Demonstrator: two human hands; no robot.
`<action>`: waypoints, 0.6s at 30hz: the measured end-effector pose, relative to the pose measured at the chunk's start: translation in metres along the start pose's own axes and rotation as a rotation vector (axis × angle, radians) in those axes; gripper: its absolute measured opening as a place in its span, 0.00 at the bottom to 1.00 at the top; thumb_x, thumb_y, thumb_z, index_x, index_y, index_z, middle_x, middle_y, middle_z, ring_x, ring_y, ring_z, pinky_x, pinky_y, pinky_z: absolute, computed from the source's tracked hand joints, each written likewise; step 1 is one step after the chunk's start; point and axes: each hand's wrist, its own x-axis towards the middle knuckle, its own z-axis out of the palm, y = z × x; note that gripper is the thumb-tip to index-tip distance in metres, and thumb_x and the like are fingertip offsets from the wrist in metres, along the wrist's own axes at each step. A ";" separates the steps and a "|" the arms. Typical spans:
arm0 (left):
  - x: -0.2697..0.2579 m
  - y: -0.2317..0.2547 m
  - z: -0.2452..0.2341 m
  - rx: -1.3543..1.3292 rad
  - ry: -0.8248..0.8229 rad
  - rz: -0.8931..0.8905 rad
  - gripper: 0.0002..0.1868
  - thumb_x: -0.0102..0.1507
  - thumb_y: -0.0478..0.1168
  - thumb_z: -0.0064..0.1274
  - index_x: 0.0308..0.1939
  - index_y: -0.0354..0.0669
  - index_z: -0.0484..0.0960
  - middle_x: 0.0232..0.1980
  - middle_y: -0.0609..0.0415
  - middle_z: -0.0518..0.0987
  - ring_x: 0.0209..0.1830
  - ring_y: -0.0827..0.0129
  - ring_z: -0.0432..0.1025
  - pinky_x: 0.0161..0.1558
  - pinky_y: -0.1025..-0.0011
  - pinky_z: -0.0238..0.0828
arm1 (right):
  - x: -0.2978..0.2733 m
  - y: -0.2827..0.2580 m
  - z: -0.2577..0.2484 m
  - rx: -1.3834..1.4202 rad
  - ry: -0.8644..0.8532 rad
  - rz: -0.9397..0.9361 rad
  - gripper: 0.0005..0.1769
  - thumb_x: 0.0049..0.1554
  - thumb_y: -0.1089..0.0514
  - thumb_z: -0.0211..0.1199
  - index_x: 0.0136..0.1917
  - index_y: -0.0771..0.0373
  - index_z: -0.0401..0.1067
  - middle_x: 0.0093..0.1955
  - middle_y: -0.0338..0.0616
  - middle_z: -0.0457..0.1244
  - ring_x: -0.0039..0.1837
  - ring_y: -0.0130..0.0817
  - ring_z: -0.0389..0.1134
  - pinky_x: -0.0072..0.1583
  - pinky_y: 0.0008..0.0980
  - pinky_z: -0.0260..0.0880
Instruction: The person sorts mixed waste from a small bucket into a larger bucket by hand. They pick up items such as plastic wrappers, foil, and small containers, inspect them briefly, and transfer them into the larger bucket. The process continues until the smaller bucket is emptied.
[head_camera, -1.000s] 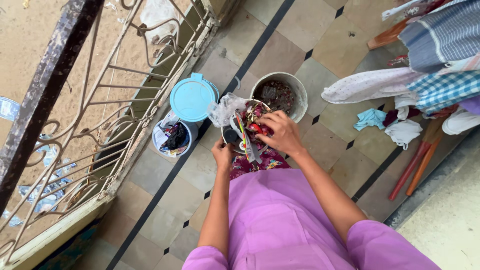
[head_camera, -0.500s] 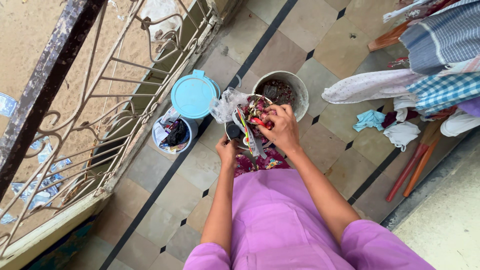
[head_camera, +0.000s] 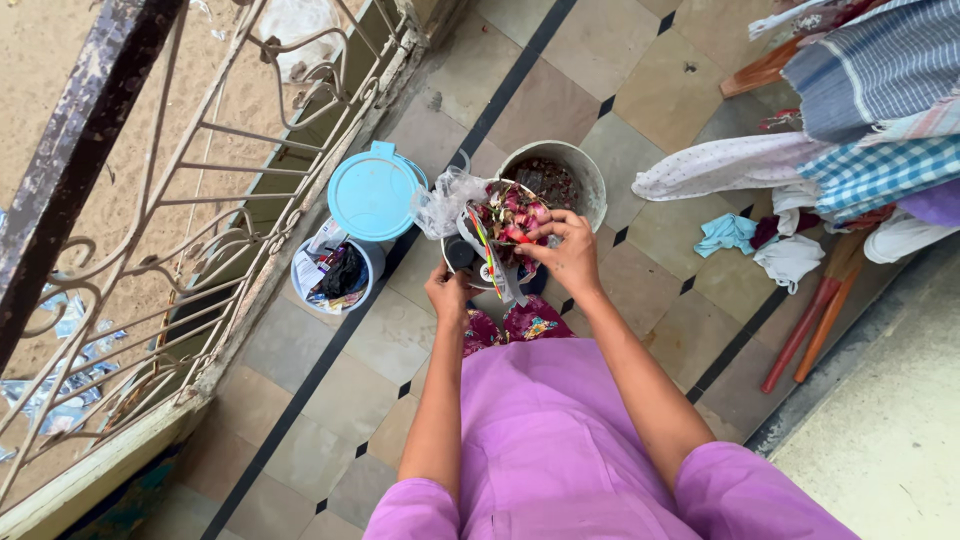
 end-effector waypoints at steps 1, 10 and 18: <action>0.002 -0.002 0.000 -0.004 -0.010 -0.004 0.26 0.58 0.24 0.46 0.61 0.30 0.78 0.35 0.50 0.76 0.27 0.63 0.77 0.28 0.61 0.85 | 0.001 0.001 -0.001 0.041 0.005 -0.002 0.16 0.38 0.53 0.83 0.38 0.60 0.83 0.51 0.39 0.70 0.57 0.37 0.69 0.61 0.39 0.68; 0.006 -0.011 0.011 -0.036 -0.075 -0.023 0.26 0.57 0.23 0.44 0.60 0.31 0.79 0.36 0.51 0.76 0.28 0.68 0.74 0.29 0.60 0.85 | -0.009 -0.010 -0.001 0.298 0.034 0.058 0.12 0.48 0.62 0.78 0.45 0.67 0.80 0.46 0.41 0.72 0.42 0.23 0.70 0.45 0.24 0.73; 0.004 -0.003 0.021 -0.013 -0.063 -0.025 0.26 0.59 0.24 0.45 0.63 0.31 0.77 0.36 0.51 0.75 0.29 0.64 0.78 0.30 0.59 0.85 | -0.020 -0.012 -0.005 0.344 0.008 0.154 0.12 0.51 0.67 0.73 0.49 0.68 0.79 0.42 0.40 0.72 0.44 0.20 0.74 0.47 0.21 0.77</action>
